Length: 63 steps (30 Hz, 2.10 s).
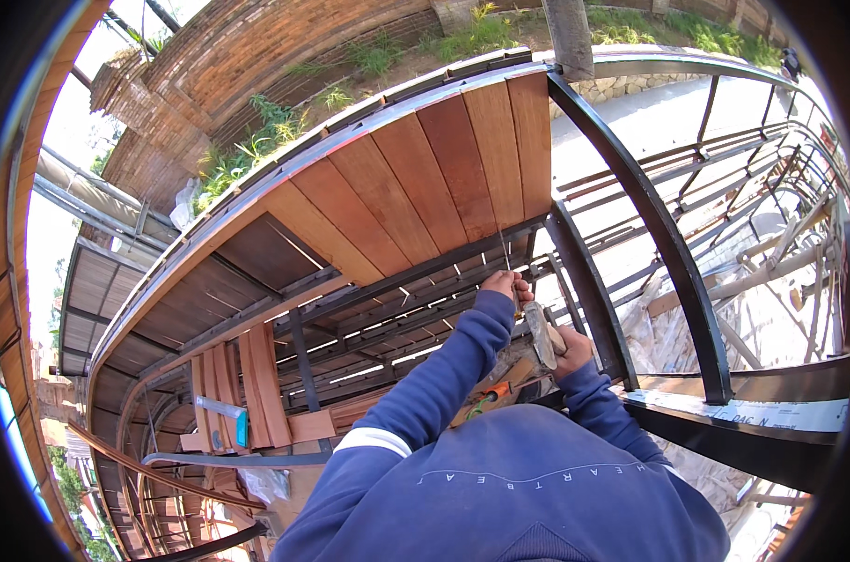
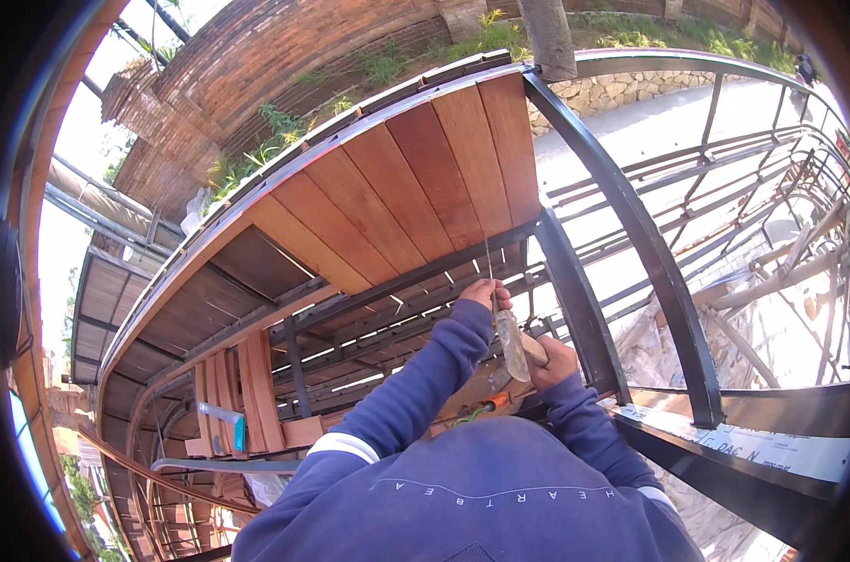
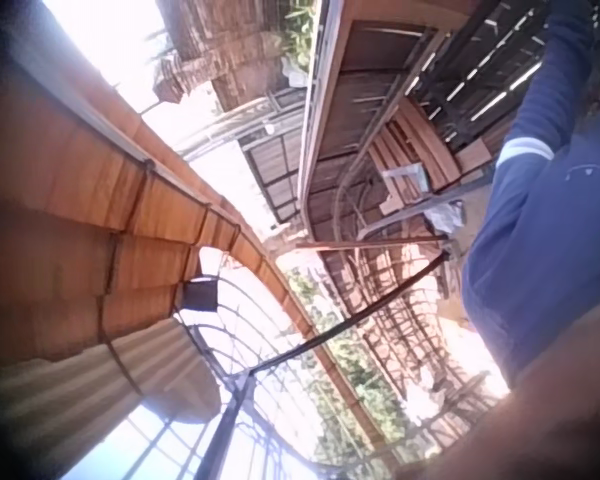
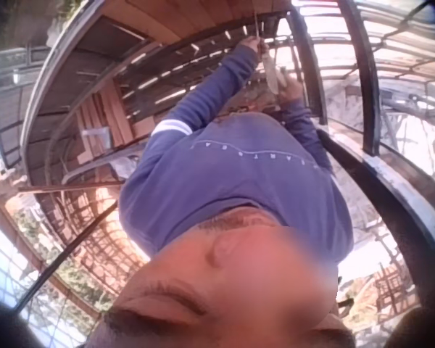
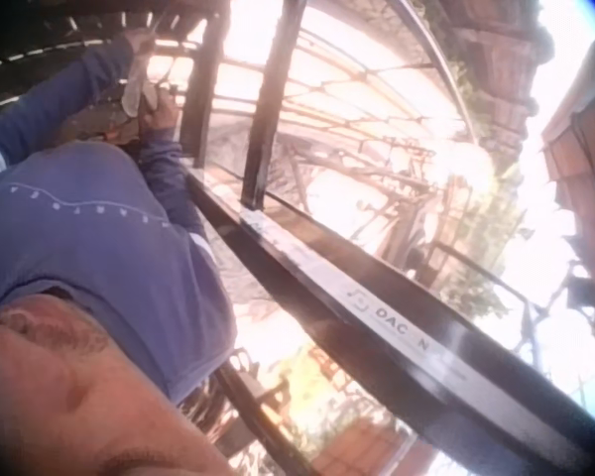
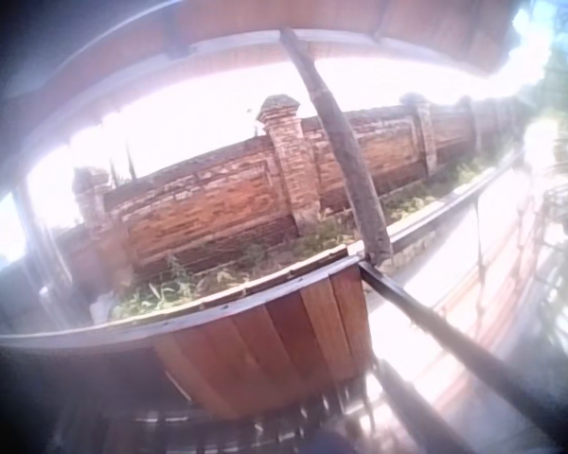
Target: The person aligns wooden planks on a curved frame using a square, secures them with a nail gun and a drill, and retrieves an axe and a screwdriver from a backpack.
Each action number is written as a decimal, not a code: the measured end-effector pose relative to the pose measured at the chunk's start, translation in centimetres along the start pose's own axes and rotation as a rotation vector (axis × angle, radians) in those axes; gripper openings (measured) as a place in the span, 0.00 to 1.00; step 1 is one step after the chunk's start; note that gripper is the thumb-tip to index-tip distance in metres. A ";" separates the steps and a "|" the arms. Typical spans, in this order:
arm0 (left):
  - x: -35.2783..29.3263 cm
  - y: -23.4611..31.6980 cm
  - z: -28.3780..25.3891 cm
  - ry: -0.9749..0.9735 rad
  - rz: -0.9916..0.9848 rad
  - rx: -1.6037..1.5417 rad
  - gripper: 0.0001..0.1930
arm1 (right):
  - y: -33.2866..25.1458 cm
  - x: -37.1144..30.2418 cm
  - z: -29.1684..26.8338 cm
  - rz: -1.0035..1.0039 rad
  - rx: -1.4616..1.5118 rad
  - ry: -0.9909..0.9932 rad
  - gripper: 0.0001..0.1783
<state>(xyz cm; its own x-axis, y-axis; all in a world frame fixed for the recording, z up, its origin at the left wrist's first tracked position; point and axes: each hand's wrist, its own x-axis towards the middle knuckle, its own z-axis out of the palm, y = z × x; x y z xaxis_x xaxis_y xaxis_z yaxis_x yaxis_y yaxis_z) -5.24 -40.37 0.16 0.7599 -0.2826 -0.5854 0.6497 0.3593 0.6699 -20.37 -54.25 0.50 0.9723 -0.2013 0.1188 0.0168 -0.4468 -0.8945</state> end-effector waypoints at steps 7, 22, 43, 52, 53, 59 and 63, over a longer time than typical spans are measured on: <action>0.1 0.0 0.0 0.002 0.016 0.001 0.12 | 0.2 0.1 0.1 -0.014 -0.008 -0.026 0.09; -1.0 2.6 0.6 0.013 -0.023 -0.051 0.10 | -0.1 0.0 -0.1 -0.086 0.063 -0.037 0.09; 1.4 2.4 0.1 -0.001 -0.059 -0.097 0.11 | 0.4 0.9 0.5 -0.131 -0.120 -0.045 0.08; 1.0 2.5 0.6 0.033 -0.068 -0.142 0.12 | 0.4 1.1 -0.1 -0.184 -0.004 -0.014 0.07; 0.9 2.5 0.8 0.030 -0.065 -0.131 0.12 | 0.9 1.1 0.2 -0.135 -0.063 -0.021 0.08; 1.1 2.4 1.1 0.005 -0.062 -0.171 0.12 | 0.5 0.8 0.0 -0.082 -0.060 -0.016 0.11; 0.7 2.3 1.0 0.057 -0.072 -0.148 0.12 | 0.7 0.9 0.1 -0.100 -0.082 -0.009 0.09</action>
<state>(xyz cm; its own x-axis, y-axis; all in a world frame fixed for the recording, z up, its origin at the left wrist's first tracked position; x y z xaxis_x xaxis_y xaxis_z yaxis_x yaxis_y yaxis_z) -3.19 -40.66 1.69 0.7064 -0.2629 -0.6572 0.6889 0.4684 0.5531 -19.44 -54.66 -0.04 0.9689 -0.1440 0.2014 0.0952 -0.5343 -0.8399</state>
